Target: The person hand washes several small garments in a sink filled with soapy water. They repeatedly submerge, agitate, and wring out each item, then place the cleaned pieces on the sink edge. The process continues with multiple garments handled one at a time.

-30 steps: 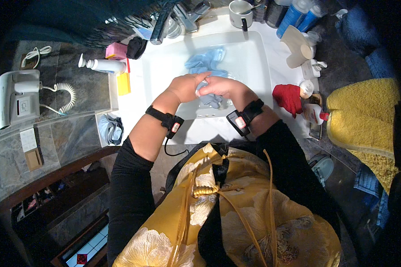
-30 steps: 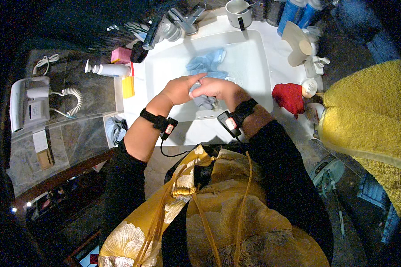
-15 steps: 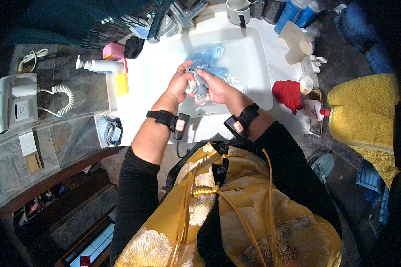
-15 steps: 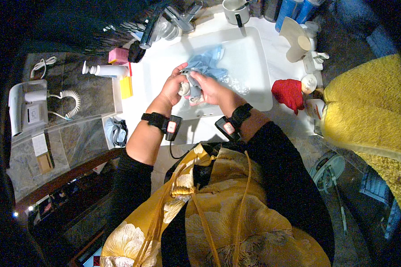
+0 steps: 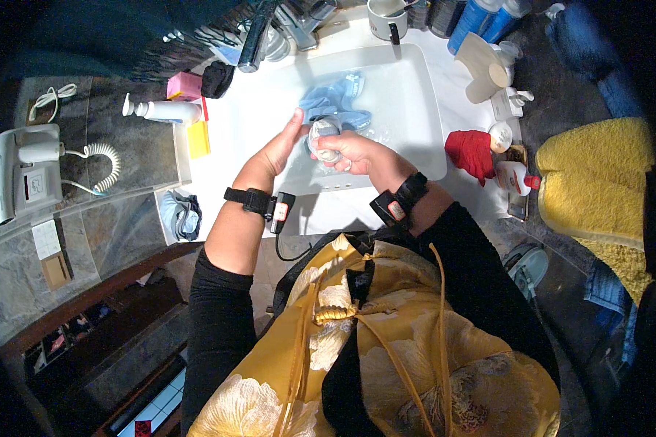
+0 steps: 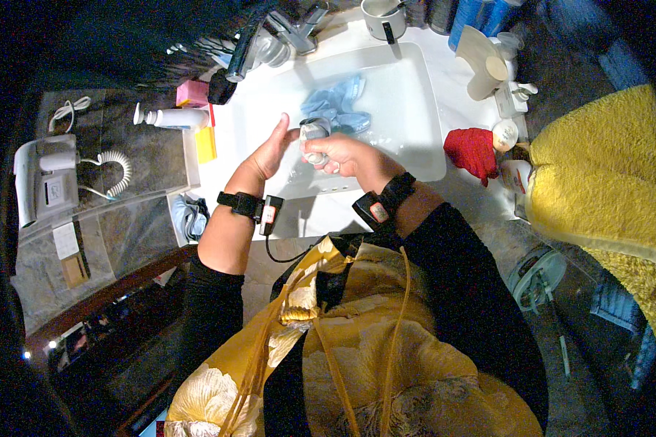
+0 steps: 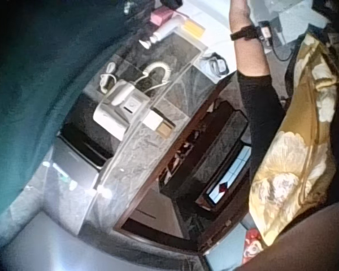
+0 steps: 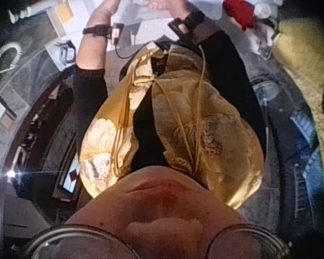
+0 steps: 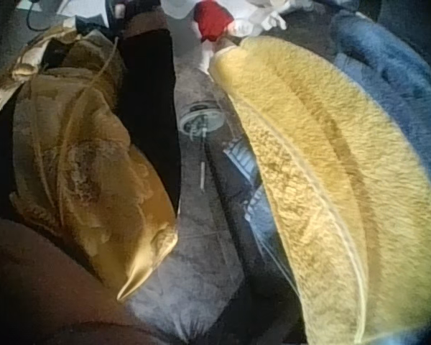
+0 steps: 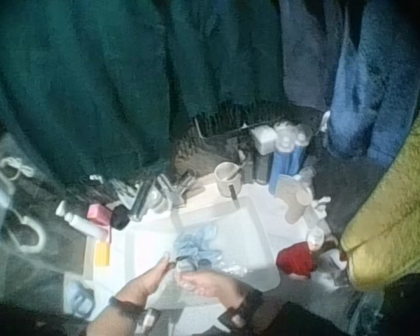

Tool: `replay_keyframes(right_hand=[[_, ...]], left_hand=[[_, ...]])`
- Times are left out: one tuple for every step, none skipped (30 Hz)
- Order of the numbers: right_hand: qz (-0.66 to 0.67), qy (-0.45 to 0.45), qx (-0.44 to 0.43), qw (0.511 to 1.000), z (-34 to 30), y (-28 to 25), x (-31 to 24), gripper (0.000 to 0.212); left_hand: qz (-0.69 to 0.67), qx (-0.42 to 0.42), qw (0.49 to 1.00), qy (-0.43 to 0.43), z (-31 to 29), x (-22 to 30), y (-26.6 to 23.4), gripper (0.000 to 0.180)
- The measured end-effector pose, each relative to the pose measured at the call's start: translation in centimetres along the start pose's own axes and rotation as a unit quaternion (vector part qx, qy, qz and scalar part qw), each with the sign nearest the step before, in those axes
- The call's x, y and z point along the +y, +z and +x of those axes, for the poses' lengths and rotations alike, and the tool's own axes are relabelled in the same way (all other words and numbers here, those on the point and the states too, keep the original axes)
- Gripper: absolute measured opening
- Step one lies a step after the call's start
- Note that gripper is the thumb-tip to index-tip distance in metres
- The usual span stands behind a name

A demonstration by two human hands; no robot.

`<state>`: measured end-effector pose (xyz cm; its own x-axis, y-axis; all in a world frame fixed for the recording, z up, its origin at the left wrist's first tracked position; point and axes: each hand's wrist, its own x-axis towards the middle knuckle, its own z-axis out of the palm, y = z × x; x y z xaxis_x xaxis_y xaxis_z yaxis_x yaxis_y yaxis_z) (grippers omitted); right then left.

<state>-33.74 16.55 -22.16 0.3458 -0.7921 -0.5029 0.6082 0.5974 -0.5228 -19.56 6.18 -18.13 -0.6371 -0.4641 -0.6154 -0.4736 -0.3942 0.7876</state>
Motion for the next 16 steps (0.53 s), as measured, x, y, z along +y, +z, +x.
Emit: replay_keyframes(right_hand=[[0.031, 0.01, -0.01, 0.999, 0.1, 0.0, 0.1, 0.032], [0.07, 0.01, -0.056, 0.996, 0.4, 0.2, 0.1, 0.032], [0.109, 0.009, -0.101, 0.989, 0.7, 0.5, 0.1, 0.032], [0.141, 0.017, -0.115, 0.983, 0.9, 0.8, 0.0, 0.032], [0.147, 0.016, -0.129, 0.981, 1.1, 1.0, -0.5, 0.031], [0.15, 0.028, -0.112, 0.982, 1.1, 1.1, -0.7, 0.031], [0.152, 0.039, -0.102, 0.982, 0.9, 1.2, -0.8, 0.031], [0.126, 0.005, -0.122, 0.984, 0.6, 1.2, -0.8, 0.029], [0.127, 0.018, -0.094, 0.987, 0.5, 1.4, -0.8, 0.03], [0.133, 0.019, -0.089, 0.987, 0.5, 1.6, -0.7, 0.032], [0.141, 0.014, -0.093, 0.986, 0.5, 1.7, -0.5, 0.033], [0.121, 0.023, -0.108, 0.987, 0.5, 1.6, -0.5, 0.038], [0.101, 0.028, -0.132, 0.986, 0.4, 1.5, -0.4, 0.043], [0.076, 0.045, -0.128, 0.988, 0.3, 1.4, -0.2, 0.048], [0.049, 0.017, -0.152, 0.987, 0.4, 1.3, 0.0, 0.047], [0.016, 0.0, -0.147, 0.989, 0.5, 1.3, 0.1, 0.045]], left_hand=[[0.052, 0.036, 0.998, -0.006, 0.0, 0.2, -0.5, 0.082], [0.0, 0.015, 1.0, 0.022, 0.3, 0.4, -0.4, 0.077], [-0.029, -0.008, 0.996, 0.088, 0.3, 0.3, 0.0, 0.077], [-0.057, -0.023, 0.988, 0.139, 0.2, 0.0, 0.7, 0.077], [-0.083, -0.042, 0.977, 0.192, 0.4, 0.2, 1.3, 0.077], [-0.103, -0.048, 0.975, 0.189, 0.6, 0.6, 1.3, 0.065], [-0.106, -0.03, 0.981, 0.156, 0.6, 0.7, 1.5, 0.058], [-0.108, -0.016, 0.985, 0.133, 0.8, 1.0, 1.5, 0.052], [-0.11, -0.001, 0.988, 0.108, 0.7, 1.2, 1.6, 0.047], [-0.116, 0.027, 0.99, 0.074, 0.5, 1.3, 1.5, 0.038], [-0.108, 0.037, 0.991, 0.068, 0.3, 1.2, 1.6, 0.038], [-0.102, 0.045, 0.992, 0.066, 0.3, 1.2, 1.6, 0.037], [-0.101, 0.047, 0.992, 0.067, 0.2, 1.2, 1.5, 0.036], [-0.097, 0.053, 0.992, 0.065, 0.2, 1.0, 1.4, 0.037], [-0.097, 0.053, 0.992, 0.068, 0.3, 0.9, 1.3, 0.038], [-0.097, 0.053, 0.991, 0.071, 0.5, 0.8, 1.2, 0.039]])
